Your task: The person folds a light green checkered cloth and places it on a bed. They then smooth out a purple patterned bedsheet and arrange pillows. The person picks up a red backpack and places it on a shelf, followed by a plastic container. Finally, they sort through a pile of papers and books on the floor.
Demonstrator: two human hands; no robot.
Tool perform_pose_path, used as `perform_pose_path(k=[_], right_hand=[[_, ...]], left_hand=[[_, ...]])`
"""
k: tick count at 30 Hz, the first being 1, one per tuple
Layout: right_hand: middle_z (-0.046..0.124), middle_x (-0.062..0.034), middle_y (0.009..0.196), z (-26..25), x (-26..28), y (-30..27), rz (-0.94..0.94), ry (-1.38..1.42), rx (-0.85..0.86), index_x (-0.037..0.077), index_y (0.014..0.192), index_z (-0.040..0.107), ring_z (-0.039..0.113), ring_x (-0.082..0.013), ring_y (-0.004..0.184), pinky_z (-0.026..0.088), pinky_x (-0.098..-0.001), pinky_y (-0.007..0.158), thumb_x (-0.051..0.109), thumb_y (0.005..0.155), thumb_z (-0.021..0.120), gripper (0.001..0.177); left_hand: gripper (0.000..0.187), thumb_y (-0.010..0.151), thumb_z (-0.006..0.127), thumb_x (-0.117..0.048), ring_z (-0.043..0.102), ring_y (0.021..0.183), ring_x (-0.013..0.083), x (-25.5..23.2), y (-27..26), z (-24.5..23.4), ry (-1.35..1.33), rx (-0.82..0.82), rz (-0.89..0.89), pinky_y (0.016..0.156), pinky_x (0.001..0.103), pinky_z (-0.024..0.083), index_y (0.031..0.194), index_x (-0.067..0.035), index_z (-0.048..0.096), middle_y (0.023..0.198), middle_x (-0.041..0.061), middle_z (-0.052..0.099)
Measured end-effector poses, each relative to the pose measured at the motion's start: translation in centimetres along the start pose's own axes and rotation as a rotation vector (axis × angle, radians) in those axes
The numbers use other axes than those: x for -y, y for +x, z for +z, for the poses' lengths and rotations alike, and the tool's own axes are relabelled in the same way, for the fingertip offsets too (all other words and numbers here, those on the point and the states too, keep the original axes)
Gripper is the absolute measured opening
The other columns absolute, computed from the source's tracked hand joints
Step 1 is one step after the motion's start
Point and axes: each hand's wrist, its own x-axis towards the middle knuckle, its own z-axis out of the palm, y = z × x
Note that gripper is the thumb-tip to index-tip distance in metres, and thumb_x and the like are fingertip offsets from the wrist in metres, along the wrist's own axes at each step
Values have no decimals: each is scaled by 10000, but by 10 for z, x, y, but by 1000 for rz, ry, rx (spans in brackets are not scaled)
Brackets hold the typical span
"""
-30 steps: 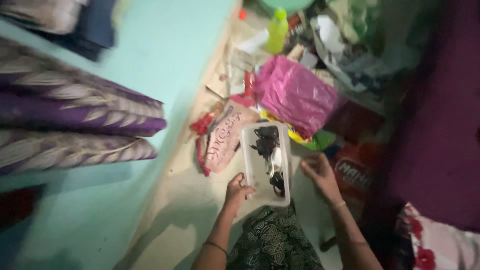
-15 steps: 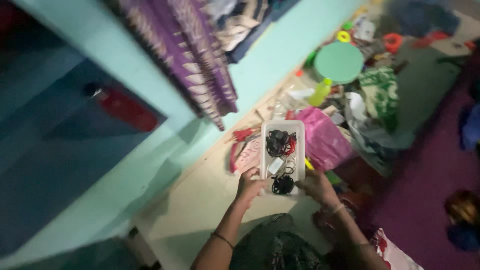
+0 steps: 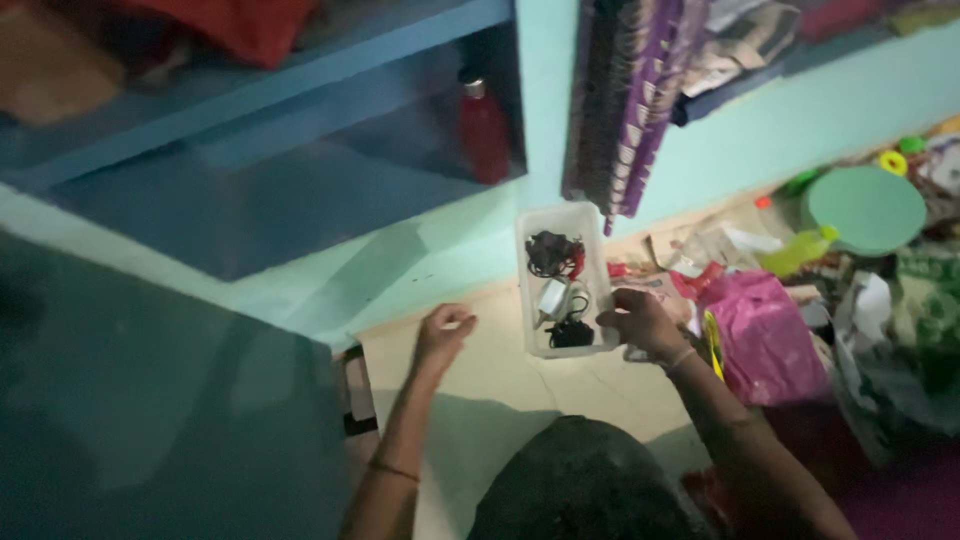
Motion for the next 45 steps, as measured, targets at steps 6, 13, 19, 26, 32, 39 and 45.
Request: perform_pose_path(k=[6, 13, 19, 26, 32, 39, 45], right_hand=[[692, -105, 772, 58, 42, 77, 128, -98, 102, -67, 956, 725, 649, -168, 664, 549, -342, 581, 102, 819, 789, 227], [748, -91, 883, 72, 157, 154, -75, -116, 274, -39, 1041, 735, 683, -160, 747, 571, -331, 677, 146, 833, 756, 279], [811, -150, 1042, -4, 293, 185, -201, -278, 237, -5, 1295, 703, 707, -295, 707, 587, -396, 612, 351, 834, 739, 584], [751, -146, 1031, -57, 403, 187, -444, -230, -139, -70, 1215, 659, 680, -167, 864, 519, -281, 743, 273, 878, 652, 481], [733, -194, 998, -56, 444, 195, -494, -457, -310, -65, 1155, 685, 710, -243, 871, 523, -359, 776, 244, 938, 686, 378], [673, -282, 821, -31, 454, 214, -430, -679, -447, -44, 1041, 722, 699, -402, 760, 521, -450, 712, 288, 948, 688, 347], [681, -277, 810, -10, 449, 245, -473, -766, -517, -18, 1020, 738, 691, -444, 779, 534, -495, 722, 316, 942, 703, 345]], left_hand=[[405, 865, 793, -303, 710, 1019, 204, -30, 14, -98, 259, -238, 223, 853, 330, 568, 1171, -52, 706, 1161, 109, 744], [689, 904, 791, -394, 692, 1118, 261, -160, 1, -98, 453, -140, -129, 910, 358, 554, 1444, -85, 495, 1332, 160, 635], [657, 943, 678, -250, 699, 1121, 192, -265, 16, -82, -91, -17, 319, 880, 353, 582, 1524, -92, 416, 1276, 138, 685], [479, 963, 743, -186, 613, 1309, 385, -348, 97, -81, 500, -332, 893, 1070, 415, 502, 1401, -89, 574, 1420, 152, 621], [799, 768, 668, -20, 430, 1436, 386, -420, 210, -59, 1171, -356, 983, 1150, 533, 365, 1537, -73, 460, 1548, 166, 483], [703, 908, 527, -455, 323, 1468, 398, -433, 286, -63, 1264, -301, 979, 1130, 711, 94, 1522, -146, 380, 1598, 158, 344], [518, 1030, 377, -315, 550, 1259, 381, -396, 335, -97, 1508, -276, 892, 1220, 662, -93, 1534, -237, 467, 1592, 33, 436]])
